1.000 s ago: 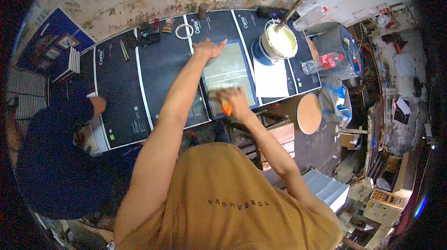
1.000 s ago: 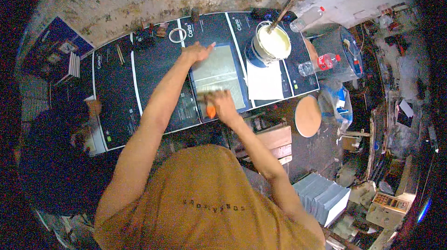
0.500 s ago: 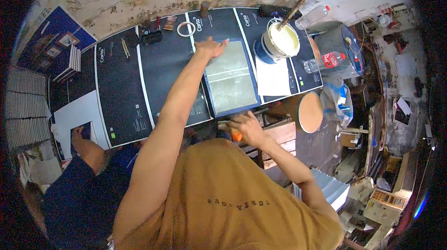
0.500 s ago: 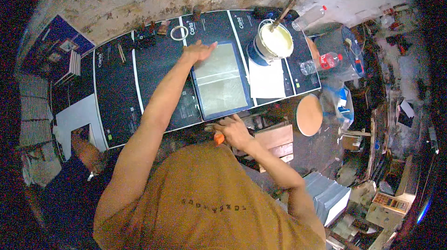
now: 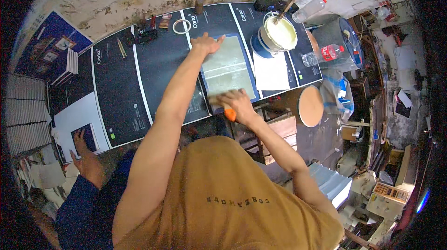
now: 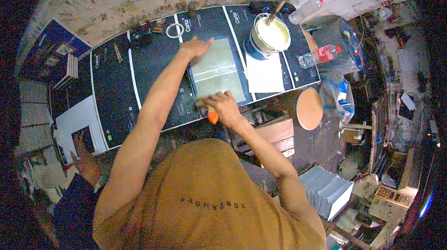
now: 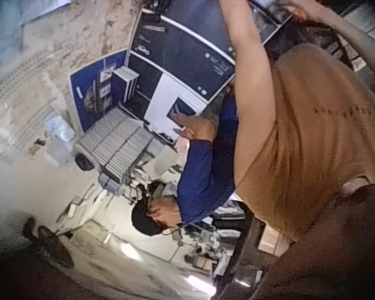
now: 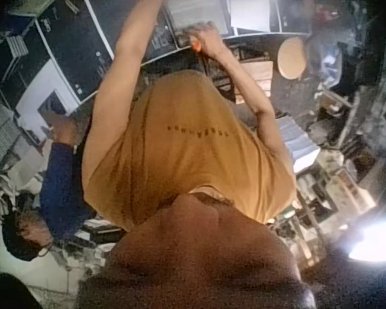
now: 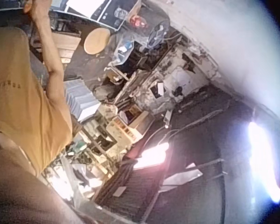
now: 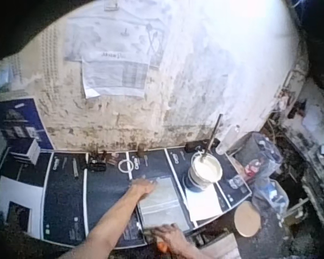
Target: The person applies adhesive to individual cardboard sheets using a brush, dipping the brush into a container of white liquid, spreading it across the surface of the sheets, and stacking the sheets after each application.
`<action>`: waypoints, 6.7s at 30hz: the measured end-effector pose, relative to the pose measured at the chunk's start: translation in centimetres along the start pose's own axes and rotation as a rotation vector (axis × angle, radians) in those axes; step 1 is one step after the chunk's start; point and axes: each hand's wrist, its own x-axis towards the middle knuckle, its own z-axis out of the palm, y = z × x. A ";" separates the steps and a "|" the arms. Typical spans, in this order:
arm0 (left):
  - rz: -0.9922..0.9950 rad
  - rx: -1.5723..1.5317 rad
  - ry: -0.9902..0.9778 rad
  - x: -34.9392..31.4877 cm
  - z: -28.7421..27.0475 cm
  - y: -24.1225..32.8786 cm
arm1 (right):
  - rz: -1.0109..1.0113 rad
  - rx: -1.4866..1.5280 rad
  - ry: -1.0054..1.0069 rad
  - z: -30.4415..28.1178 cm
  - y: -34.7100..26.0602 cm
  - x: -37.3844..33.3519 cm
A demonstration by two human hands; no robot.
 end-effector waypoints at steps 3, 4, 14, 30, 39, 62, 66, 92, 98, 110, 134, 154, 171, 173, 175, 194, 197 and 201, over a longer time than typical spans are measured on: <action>0.006 -0.001 0.044 0.0 0.7 -0.3 | -0.197 -0.013 -0.198 -0.5 -1.0 -3.5; 0.003 -0.003 0.045 0.0 0.6 -0.4 | -0.201 -0.013 -0.200 -1.6 -0.3 -3.9; -0.029 0.004 -0.011 0.1 -0.3 0.3 | -0.137 0.015 0.042 0.7 7.3 -1.1; -0.087 -0.010 -0.053 1.7 -0.6 0.4 | -0.097 0.008 -0.582 -6.0 12.0 -5.6; -0.084 0.036 -0.117 5.5 -1.0 0.1 | -0.120 -0.098 -0.223 -4.3 15.8 -5.4; -0.090 -0.043 0.305 -20.0 15.1 4.1 | -0.436 0.151 -0.267 -1.5 15.5 13.7; -0.101 -0.104 0.354 -20.3 15.5 4.3 | -0.444 0.013 -0.365 -7.1 18.3 11.1; -0.143 -0.073 0.234 -19.8 13.9 5.3 | 0.002 0.609 0.437 -1.7 12.3 13.2; -0.146 -0.025 0.196 -19.7 13.4 5.9 | 0.256 0.620 0.492 5.5 16.5 8.4; -0.080 0.038 0.180 -19.0 13.9 5.3 | 0.376 0.786 0.656 2.5 9.3 6.4; 0.033 0.017 0.222 -18.0 12.8 3.5 | 1.144 0.599 1.082 1.7 15.1 -22.1; -0.282 -0.263 0.719 -13.9 10.7 -0.1 | 0.839 1.024 1.136 -9.3 20.0 -2.3; -0.237 -0.063 0.237 -19.8 14.9 7.0 | -0.381 0.704 -0.010 -3.5 24.5 23.8; -0.251 -0.053 0.239 -19.8 14.7 7.4 | -0.352 0.479 -0.124 -3.0 24.1 25.5; -0.254 -0.052 0.232 -19.6 14.3 7.7 | -0.207 0.308 -0.209 -4.4 23.4 27.6; -0.214 -0.013 0.294 -19.6 15.9 7.1 | -0.894 -0.090 -0.387 -4.8 17.2 15.0; -0.239 -0.054 0.262 -19.8 15.1 7.5 | -0.737 -0.196 -0.523 -8.4 19.6 11.2; -0.189 -0.066 0.222 -19.9 14.6 6.7 | -0.307 -0.036 -0.475 -11.2 20.5 7.9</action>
